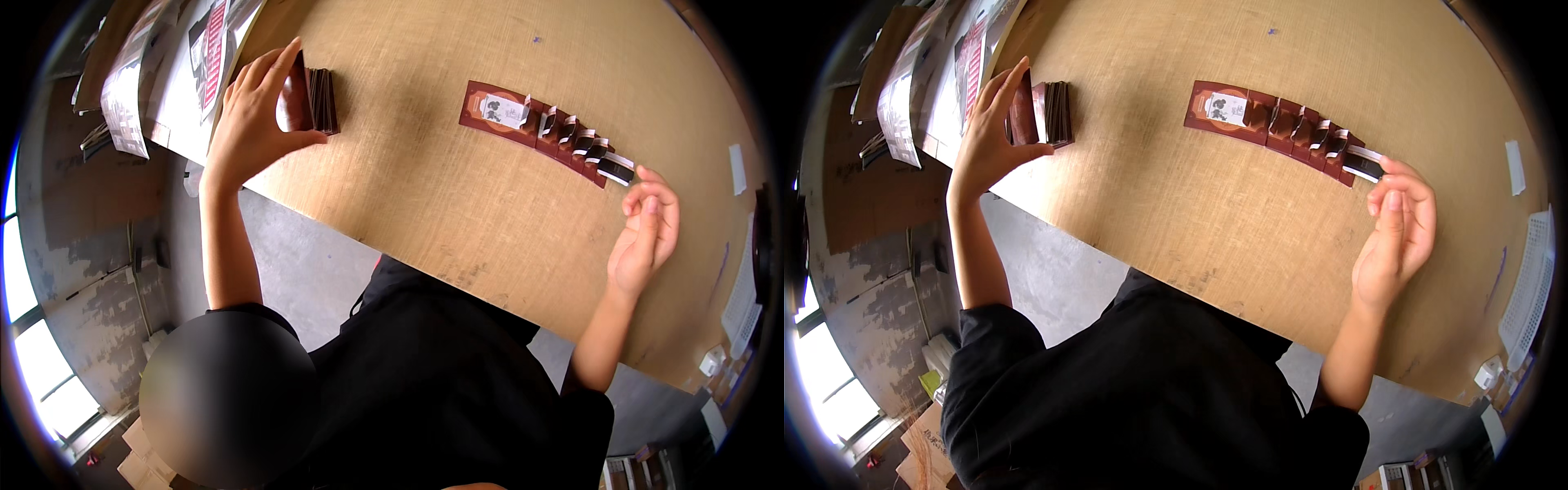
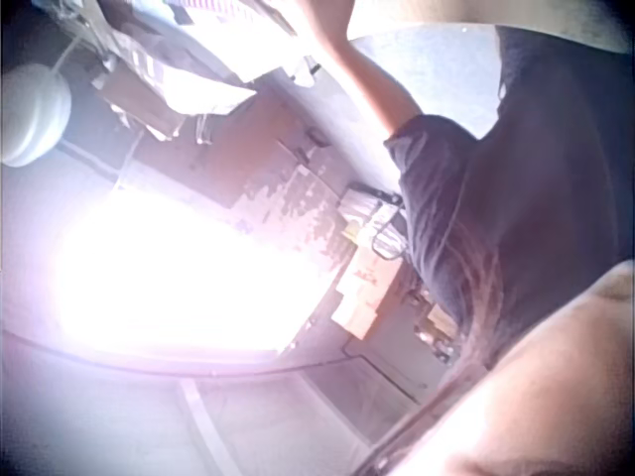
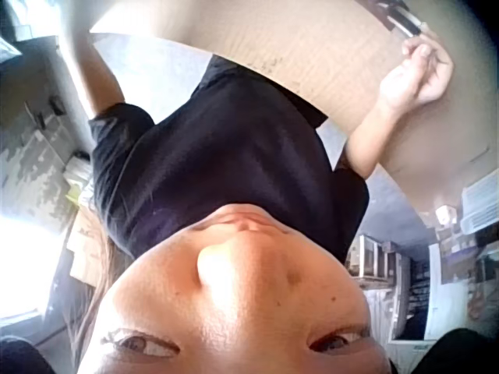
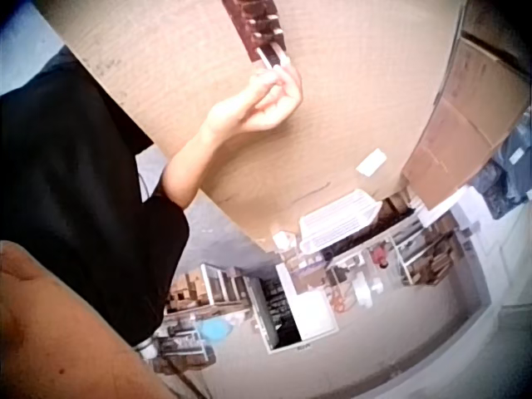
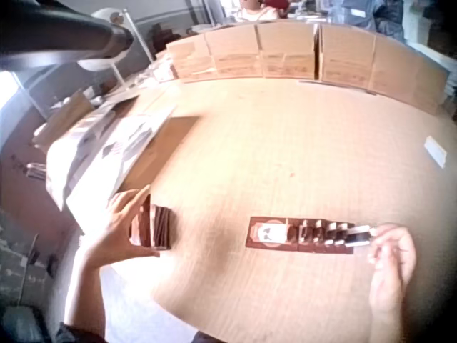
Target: The person arranges multiple sheets of maroon paper with printed designs on a wooden table. They fold the sheets along perforated lines and interlock them to form a long, accordion-style chain. The person continues adding units to the chain, creating a repetitive decorative paper structure.
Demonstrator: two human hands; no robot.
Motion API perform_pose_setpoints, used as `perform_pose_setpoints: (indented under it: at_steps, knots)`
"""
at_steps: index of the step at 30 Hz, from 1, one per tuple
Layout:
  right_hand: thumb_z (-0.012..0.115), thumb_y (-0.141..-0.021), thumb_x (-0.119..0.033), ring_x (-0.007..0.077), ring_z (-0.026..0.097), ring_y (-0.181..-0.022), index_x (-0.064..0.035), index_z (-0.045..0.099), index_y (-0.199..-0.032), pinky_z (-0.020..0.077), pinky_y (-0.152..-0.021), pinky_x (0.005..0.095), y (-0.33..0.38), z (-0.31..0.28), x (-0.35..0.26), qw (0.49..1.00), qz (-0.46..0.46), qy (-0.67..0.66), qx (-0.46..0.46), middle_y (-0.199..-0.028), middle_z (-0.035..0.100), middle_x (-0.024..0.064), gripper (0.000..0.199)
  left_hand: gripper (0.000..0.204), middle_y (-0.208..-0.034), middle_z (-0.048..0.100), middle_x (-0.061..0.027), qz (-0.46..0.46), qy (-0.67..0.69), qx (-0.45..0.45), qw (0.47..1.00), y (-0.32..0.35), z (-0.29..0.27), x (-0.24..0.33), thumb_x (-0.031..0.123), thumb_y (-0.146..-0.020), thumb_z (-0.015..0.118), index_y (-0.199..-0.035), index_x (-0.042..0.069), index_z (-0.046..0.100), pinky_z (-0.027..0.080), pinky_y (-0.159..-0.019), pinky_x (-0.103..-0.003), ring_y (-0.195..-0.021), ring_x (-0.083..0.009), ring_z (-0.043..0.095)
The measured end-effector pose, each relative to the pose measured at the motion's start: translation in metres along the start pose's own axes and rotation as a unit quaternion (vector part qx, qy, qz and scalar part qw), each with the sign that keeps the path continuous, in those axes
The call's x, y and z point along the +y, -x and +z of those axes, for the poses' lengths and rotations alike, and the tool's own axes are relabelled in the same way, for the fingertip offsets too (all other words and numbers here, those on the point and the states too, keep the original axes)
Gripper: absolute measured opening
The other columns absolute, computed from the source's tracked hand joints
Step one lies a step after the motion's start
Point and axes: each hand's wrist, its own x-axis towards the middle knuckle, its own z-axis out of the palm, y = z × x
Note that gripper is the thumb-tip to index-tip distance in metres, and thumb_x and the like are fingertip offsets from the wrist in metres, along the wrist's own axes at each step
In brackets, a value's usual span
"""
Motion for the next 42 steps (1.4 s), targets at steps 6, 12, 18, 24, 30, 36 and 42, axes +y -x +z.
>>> perform_pose_setpoints:
  at_steps: [6,12,18,24,30,36,42]
  knots:
    - [0.052,-0.086,-0.019,0.0079,0.044,-0.064,0.0018,0.051,-0.098,0.0375,-0.058,0.0212,0.014,0.019,-0.009,0.988,0.043,-0.073,-0.128,-0.100,0.056,0.0139,0.024,0.094,-0.113,0.050,-0.0146,0.171,0.130,0.120,0.969,-0.026,0.000,0.102,0.056,-0.049,0.073,-0.123,0.004,0.049,0.039,-0.085,-0.043,-0.097,-0.0291,0.048]
    - [0.061,-0.080,-0.012,0.0081,0.050,-0.069,0.0056,0.045,-0.112,0.0419,-0.062,0.0217,0.016,0.031,-0.020,0.978,0.095,-0.090,-0.160,-0.097,0.056,0.0105,0.040,0.094,-0.111,0.049,-0.0065,0.246,0.223,0.077,0.940,-0.044,0.020,0.190,0.033,-0.039,0.079,-0.125,0.011,0.048,0.039,-0.081,-0.039,-0.096,-0.0277,0.045]
    - [0.052,-0.083,0.003,0.0062,0.051,-0.074,0.0051,0.049,-0.108,0.0422,-0.066,0.0185,0.013,0.018,-0.026,0.989,0.095,-0.069,-0.092,-0.086,0.057,0.0049,0.025,0.105,-0.120,0.042,-0.0123,0.284,0.390,0.073,0.873,-0.054,0.040,0.201,0.041,-0.041,0.080,-0.129,0.002,0.038,0.038,-0.086,-0.040,-0.102,-0.0298,0.044]
    - [0.055,-0.085,-0.002,0.0022,0.046,-0.068,0.0020,0.059,-0.096,0.0376,-0.062,0.0154,0.006,0.011,-0.022,0.998,0.066,-0.013,-0.007,-0.076,0.054,-0.0017,0.013,0.044,-0.109,0.053,-0.0118,0.080,0.719,-0.042,0.690,-0.052,0.052,0.194,0.001,-0.080,0.057,-0.121,-0.003,0.043,0.049,-0.070,-0.024,-0.083,-0.0138,0.059]
    - [0.058,-0.082,0.000,0.0047,0.052,-0.073,0.0021,0.061,-0.092,0.0425,-0.065,0.0178,0.004,0.010,-0.023,0.999,0.031,0.013,-0.027,-0.084,0.060,0.0024,0.010,0.023,-0.082,0.061,-0.0094,0.007,0.815,-0.287,0.503,-0.056,0.059,0.184,0.003,-0.082,0.054,-0.104,-0.005,0.055,0.049,-0.057,-0.024,-0.066,-0.0144,0.060]
    - [0.059,-0.082,0.000,0.0040,0.053,-0.071,0.0017,0.060,-0.090,0.0427,-0.063,0.0175,0.006,0.009,-0.021,0.998,0.048,0.023,-0.040,-0.083,0.060,0.0009,0.008,0.017,-0.081,0.061,-0.0087,0.046,0.761,-0.292,0.577,-0.052,0.066,0.187,0.001,-0.081,0.054,-0.097,-0.004,0.058,0.049,-0.059,-0.025,-0.066,-0.0153,0.060]
    - [0.056,-0.083,0.000,0.0042,0.054,-0.065,0.0028,0.058,-0.095,0.0426,-0.058,0.0160,0.004,0.009,-0.018,1.000,0.023,0.010,0.006,-0.082,0.060,0.0038,0.012,0.021,-0.093,0.060,-0.0090,0.037,0.819,-0.229,0.525,-0.054,0.069,0.186,0.004,-0.084,0.051,-0.103,-0.002,0.056,0.049,-0.067,-0.025,-0.081,-0.0133,0.058]
